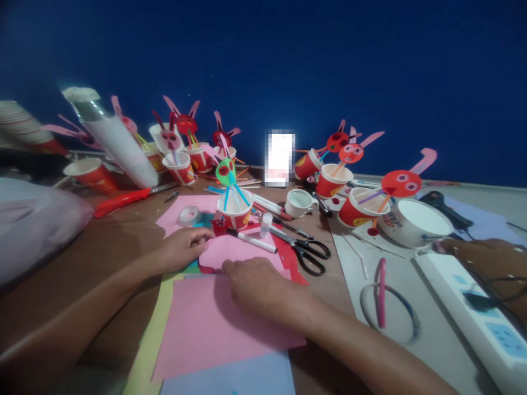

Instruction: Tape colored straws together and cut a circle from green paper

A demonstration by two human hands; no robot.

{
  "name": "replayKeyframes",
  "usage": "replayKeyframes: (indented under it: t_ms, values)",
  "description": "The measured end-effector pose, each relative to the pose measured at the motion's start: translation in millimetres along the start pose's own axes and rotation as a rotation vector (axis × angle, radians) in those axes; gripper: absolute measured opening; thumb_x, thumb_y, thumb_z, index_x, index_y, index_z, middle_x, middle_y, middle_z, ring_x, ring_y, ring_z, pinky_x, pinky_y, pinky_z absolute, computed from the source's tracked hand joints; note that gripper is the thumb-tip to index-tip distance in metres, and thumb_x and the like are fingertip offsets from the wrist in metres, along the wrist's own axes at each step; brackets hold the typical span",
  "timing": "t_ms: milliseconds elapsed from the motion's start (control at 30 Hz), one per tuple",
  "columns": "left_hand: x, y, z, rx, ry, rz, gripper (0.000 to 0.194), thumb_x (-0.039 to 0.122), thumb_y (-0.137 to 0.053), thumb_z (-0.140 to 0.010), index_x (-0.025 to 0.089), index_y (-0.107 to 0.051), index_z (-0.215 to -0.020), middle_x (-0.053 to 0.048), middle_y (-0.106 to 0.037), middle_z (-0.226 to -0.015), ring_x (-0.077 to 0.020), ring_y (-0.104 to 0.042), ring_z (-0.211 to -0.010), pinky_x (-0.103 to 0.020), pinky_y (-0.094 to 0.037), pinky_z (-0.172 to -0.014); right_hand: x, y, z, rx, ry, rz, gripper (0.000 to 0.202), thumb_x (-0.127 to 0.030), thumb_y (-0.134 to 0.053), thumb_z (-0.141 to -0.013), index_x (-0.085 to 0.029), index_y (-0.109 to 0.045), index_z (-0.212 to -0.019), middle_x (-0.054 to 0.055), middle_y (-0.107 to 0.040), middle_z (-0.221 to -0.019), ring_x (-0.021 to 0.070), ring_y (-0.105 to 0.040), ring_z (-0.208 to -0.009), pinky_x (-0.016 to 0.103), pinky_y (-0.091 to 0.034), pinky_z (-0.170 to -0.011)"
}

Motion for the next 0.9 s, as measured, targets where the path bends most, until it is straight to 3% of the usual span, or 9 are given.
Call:
replayKeyframes:
  t_ms: [300,500,667,800,900]
  values:
    - [-6,-0.2,1,-0.139,-0.021,0.054,0.034,0.033,-0.044,-0.078,0.016,-0.066,-0.099,-0.003,-0.066,-0.078,-0.0165,-0.055,-0.067,-0.025,-0.039,-0.058,3,7,1,0.023,-0.003,-0.01,0.04,-0.01,-0.042,-0.074,-0.021,-0.055,-0.11,0.006,-0.069,-0.087,0.0226,-0.064,-0.072,0.026,-0.03,-0.053]
    - [-10,2.8,5,-0.233,-0.055,0.121,0.037,0.034,-0.045,-0.079,0.015,-0.064,-0.105,-0.006,-0.068,-0.094,-0.0193,-0.059,-0.081,-0.025,-0.043,-0.068,3,16,5,-0.031,0.002,-0.016,0.035,-0.012,-0.041,-0.074,-0.02,-0.057,-0.105,0.006,-0.069,-0.086,0.0222,-0.063,-0.071,0.026,-0.029,-0.051]
    - [-16,2.8,7,-0.294,-0.093,0.105,0.036,0.034,-0.045,-0.08,0.017,-0.063,-0.107,-0.003,-0.067,-0.092,-0.0174,-0.058,-0.079,-0.023,-0.042,-0.066,2,17,7,-0.069,-0.012,-0.03,0.035,-0.013,-0.04,-0.075,-0.019,-0.056,-0.106,0.007,-0.068,-0.087,0.0221,-0.063,-0.07,0.026,-0.03,-0.052]
    - [-21,6.8,11,-0.276,-0.076,0.055,0.038,0.035,-0.043,-0.082,0.019,-0.06,-0.112,-0.003,-0.067,-0.096,-0.0183,-0.058,-0.082,-0.024,-0.043,-0.067,2,8,5,-0.103,-0.017,-0.049,0.032,-0.013,-0.039,-0.075,-0.018,-0.057,-0.101,0.008,-0.068,-0.086,0.0221,-0.063,-0.069,0.026,-0.031,-0.052]
    - [-20,16.4,15,-0.168,-0.064,-0.074,0.037,0.036,-0.042,-0.082,0.022,-0.06,-0.112,-0.004,-0.066,-0.094,-0.0196,-0.058,-0.081,-0.027,-0.043,-0.069,1,5,4,-0.076,-0.006,-0.055,0.033,-0.012,-0.04,-0.075,-0.018,-0.057,-0.102,0.008,-0.068,-0.085,0.0221,-0.064,-0.07,0.026,-0.032,-0.053]
Point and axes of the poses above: each hand's wrist, its own z-axis away from the middle knuckle, its own y-axis out of the back of the hand, x = y × z, the point moved 7 cm from there along -z, towards the middle knuckle
